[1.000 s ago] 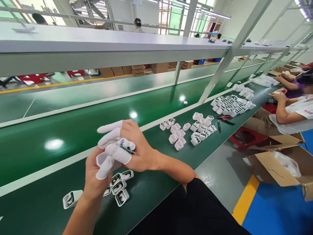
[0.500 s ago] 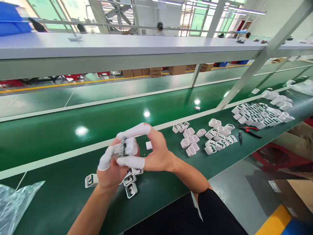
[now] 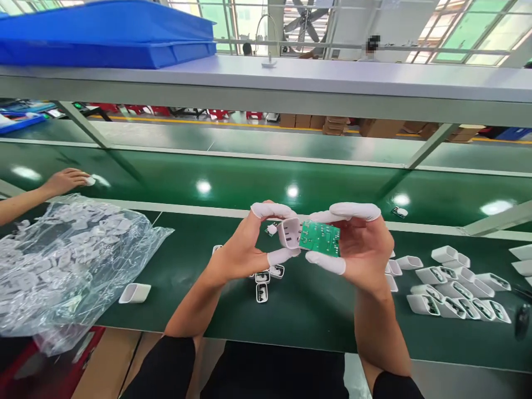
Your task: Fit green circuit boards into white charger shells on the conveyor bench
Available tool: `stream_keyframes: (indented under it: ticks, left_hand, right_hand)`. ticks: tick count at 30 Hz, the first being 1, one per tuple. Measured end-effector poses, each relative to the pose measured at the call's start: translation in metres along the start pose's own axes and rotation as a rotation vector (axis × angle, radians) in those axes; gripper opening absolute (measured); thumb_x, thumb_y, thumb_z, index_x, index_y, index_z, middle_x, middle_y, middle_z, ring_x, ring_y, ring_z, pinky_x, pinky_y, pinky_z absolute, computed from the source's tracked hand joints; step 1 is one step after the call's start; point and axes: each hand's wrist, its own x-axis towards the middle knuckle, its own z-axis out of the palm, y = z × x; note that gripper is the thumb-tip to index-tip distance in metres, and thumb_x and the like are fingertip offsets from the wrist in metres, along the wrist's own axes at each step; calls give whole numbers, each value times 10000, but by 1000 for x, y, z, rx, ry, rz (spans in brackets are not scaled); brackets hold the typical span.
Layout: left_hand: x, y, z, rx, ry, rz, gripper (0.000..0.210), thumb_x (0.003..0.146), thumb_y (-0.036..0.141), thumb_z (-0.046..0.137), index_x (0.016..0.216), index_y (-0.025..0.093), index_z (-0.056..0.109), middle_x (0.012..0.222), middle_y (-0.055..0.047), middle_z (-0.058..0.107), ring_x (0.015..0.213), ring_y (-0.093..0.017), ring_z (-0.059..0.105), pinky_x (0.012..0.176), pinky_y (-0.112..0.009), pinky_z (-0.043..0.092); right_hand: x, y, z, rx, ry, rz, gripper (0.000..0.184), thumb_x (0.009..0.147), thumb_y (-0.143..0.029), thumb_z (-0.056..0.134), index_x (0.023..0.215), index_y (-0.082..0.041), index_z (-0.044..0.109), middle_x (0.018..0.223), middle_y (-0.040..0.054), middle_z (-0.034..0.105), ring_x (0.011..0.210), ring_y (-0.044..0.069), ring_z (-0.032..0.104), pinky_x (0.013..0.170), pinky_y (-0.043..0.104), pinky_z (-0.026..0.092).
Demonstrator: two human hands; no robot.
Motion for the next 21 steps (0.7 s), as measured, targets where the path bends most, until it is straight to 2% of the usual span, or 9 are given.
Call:
stream_keyframes:
  ticks: [4, 7, 11, 16, 21]
  left_hand:
    - [1, -2, -3, 68, 69, 96, 690, 868, 138, 989, 1471, 239, 669, 1221, -100, 802, 1087, -250, 786, 887, -393, 682]
    - [4, 1, -7, 114, 72, 132, 649, 872, 101, 959, 1460, 220, 710, 1194, -106, 815, 1060, -247, 799, 859, -383, 690]
    - [10, 3, -9, 150, 37, 169, 614, 893, 112, 928, 1464, 226, 733, 1160, -101, 834, 1025, -238, 800, 832, -364, 688]
    - [11, 0, -9, 190, 10, 165, 646, 909, 196, 944, 1513, 279, 729, 1158, -92, 839, 955, -225, 784, 784, -351, 675]
    - [10, -2, -9, 198, -6, 193, 733, 911, 173, 939, 1592, 285, 693, 1183, -103, 830, 985, -227, 792, 816, -346, 682]
  right_hand:
    - [6, -3, -1, 25, 33, 11, 532, 687, -253, 1134, 1134, -298, 850, 1049, 45, 867, 980, 275, 849, 751, 403, 759]
    - [7, -3, -2, 19, 14, -18, 532, 728, -286, 1115, 1203, -318, 877, 1057, 47, 862, 945, 263, 816, 743, 420, 741]
    - [3, -3, -2, -23, -10, -44, 661, 745, -266, 1101, 1349, -336, 842, 1051, 38, 860, 922, 261, 814, 782, 440, 737]
    - [-3, -3, -1, -53, -38, -79, 588, 786, -235, 1074, 1314, -337, 837, 1138, 74, 878, 1003, 294, 836, 776, 463, 750]
    - [-6, 0, -1, -126, -38, -102, 601, 798, -238, 1068, 1337, -357, 832, 1140, 77, 872, 1054, 329, 843, 835, 535, 759]
